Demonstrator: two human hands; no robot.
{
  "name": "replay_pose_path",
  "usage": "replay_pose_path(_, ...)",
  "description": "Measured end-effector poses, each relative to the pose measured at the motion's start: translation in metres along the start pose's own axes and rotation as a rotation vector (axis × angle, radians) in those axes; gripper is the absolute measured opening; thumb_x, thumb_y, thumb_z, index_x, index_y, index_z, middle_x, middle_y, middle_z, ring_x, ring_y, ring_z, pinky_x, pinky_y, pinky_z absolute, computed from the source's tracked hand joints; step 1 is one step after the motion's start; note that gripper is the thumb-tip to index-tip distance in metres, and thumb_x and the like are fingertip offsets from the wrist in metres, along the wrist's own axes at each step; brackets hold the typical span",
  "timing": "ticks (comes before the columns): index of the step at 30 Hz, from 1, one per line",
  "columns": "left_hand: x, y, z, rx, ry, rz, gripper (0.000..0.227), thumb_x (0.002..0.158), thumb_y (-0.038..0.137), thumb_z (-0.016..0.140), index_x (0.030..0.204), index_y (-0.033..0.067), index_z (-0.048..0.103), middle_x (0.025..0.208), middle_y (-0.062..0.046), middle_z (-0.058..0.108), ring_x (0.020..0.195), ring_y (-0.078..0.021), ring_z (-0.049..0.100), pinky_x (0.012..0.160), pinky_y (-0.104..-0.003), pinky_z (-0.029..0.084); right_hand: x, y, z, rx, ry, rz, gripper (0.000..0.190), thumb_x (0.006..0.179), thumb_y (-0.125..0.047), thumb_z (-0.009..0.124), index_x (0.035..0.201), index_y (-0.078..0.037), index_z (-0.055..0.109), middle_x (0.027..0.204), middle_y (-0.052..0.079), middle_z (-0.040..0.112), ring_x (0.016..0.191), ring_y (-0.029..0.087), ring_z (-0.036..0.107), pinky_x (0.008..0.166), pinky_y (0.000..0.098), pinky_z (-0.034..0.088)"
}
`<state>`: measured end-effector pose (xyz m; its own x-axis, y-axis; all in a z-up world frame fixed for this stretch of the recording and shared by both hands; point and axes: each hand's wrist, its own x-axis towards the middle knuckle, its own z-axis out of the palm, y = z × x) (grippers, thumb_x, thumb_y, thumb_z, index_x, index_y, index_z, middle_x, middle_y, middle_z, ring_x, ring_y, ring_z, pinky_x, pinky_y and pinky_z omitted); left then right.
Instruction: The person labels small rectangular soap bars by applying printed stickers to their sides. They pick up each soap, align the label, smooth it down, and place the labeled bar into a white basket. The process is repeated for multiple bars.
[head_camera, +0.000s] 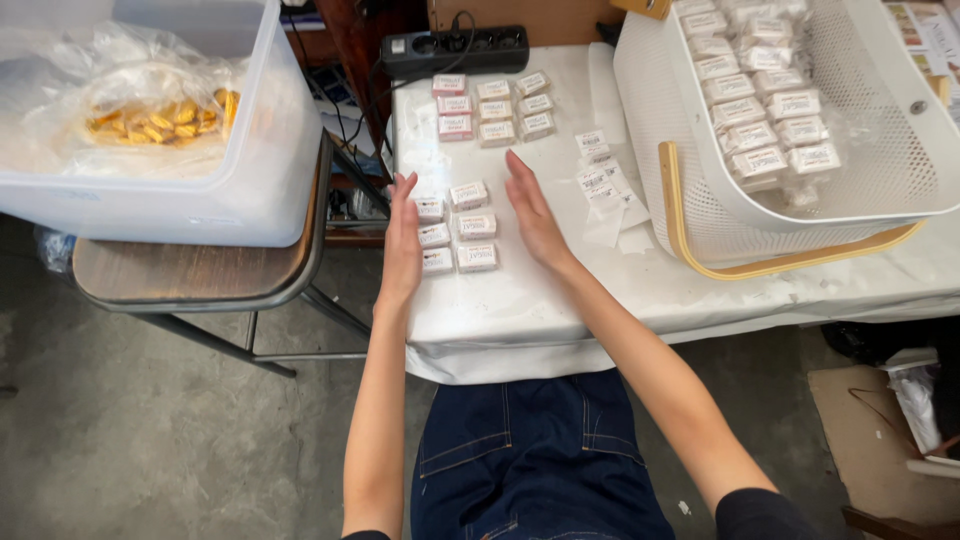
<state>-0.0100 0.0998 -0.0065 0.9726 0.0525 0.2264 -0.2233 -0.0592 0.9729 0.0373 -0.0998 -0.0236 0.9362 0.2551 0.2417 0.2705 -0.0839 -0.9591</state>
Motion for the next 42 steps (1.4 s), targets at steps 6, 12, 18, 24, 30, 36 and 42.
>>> replay_pose_path(6, -0.003, 0.047, 0.048, 0.347, 0.004, 0.058, 0.042, 0.102, 0.025, 0.04, 0.141, 0.0086, 0.042, 0.154, -0.021, 0.023, 0.143, -0.0398, 0.014, 0.116, -0.055, 0.012, -0.066, -0.034, -0.06, -0.447, 0.215, -0.058, 0.029, 0.1, -0.01, 0.046, 0.126, -0.008, 0.06, 0.132, 0.019, 0.054, 0.129, 0.036, 0.046, 0.109, 0.0493, 0.033)
replay_pose_path(12, 0.017, -0.021, 0.162, 0.697, -0.261, 0.422, 0.03, 0.089, 0.015, 0.059, 0.118, 0.015, 0.062, 0.127, -0.006, 0.057, 0.123, -0.029, 0.052, 0.098, -0.041, 0.046, -0.104, -0.023, -0.075, -0.903, 0.394, 0.117, 0.031, 0.097, -0.012, 0.053, 0.128, -0.006, 0.057, 0.139, 0.026, 0.046, 0.127, 0.042, 0.045, 0.104, 0.0496, 0.038)
replay_pose_path(18, 0.04, -0.065, 0.207, 0.973, -0.333, 0.388, 0.045, 0.08, 0.018, 0.071, 0.122, 0.008, 0.059, 0.119, -0.009, 0.056, 0.113, -0.0288, 0.049, 0.092, -0.041, 0.043, -0.105, 0.004, -0.077, -0.93, 0.45, 0.013, 0.03, 0.094, -0.009, 0.056, 0.124, -0.005, 0.055, 0.13, 0.021, 0.054, 0.122, 0.036, 0.051, 0.101, 0.0452, 0.041)
replay_pose_path(24, 0.039, -0.048, 0.193, 0.748, -0.372, 0.279, 0.043, 0.083, 0.012, 0.067, 0.125, 0.01, 0.059, 0.108, -0.004, 0.054, 0.109, -0.0243, 0.047, 0.095, -0.039, 0.039, -0.107, 0.002, -0.075, -0.942, 0.427, 0.02, 0.028, 0.094, -0.008, 0.055, 0.122, -0.007, 0.059, 0.127, 0.015, 0.059, 0.124, 0.032, 0.051, 0.104, 0.0422, 0.04)
replay_pose_path(30, 0.04, -0.031, 0.187, 0.257, -0.408, 0.122, 0.027, 0.088, 0.002, 0.062, 0.113, 0.0084, 0.064, 0.102, -0.011, 0.058, 0.099, -0.0277, 0.06, 0.087, -0.039, 0.051, -0.109, -0.014, -0.073, -0.818, 0.489, -0.002, 0.028, 0.095, -0.006, 0.055, 0.122, -0.007, 0.059, 0.125, 0.013, 0.06, 0.124, 0.031, 0.051, 0.103, 0.0412, 0.041)
replay_pose_path(36, 0.045, -0.038, 0.18, -0.004, -0.438, -0.011, 0.036, 0.084, 0.004, 0.068, 0.116, 0.0184, 0.066, 0.095, -0.008, 0.067, 0.078, -0.0127, 0.064, 0.072, -0.026, 0.056, -0.104, -0.026, -0.077, -0.492, 0.532, -0.036, 0.021, 0.095, -0.003, 0.057, 0.114, -0.007, 0.064, 0.118, 0.012, 0.061, 0.114, 0.028, 0.059, 0.094, 0.0384, 0.049)
replay_pose_path(42, 0.059, -0.066, 0.186, -0.249, -0.354, -0.042, 0.045, 0.082, 0.0, 0.07, 0.124, 0.0115, 0.059, 0.088, -0.007, 0.066, 0.075, -0.0081, 0.061, 0.071, -0.022, 0.054, -0.071, 0.006, -0.071, -0.138, 0.631, -0.061, 0.016, 0.092, -0.003, 0.063, 0.107, -0.007, 0.067, 0.104, 0.002, 0.06, 0.096, 0.01, 0.061, 0.083, 0.0247, 0.054)
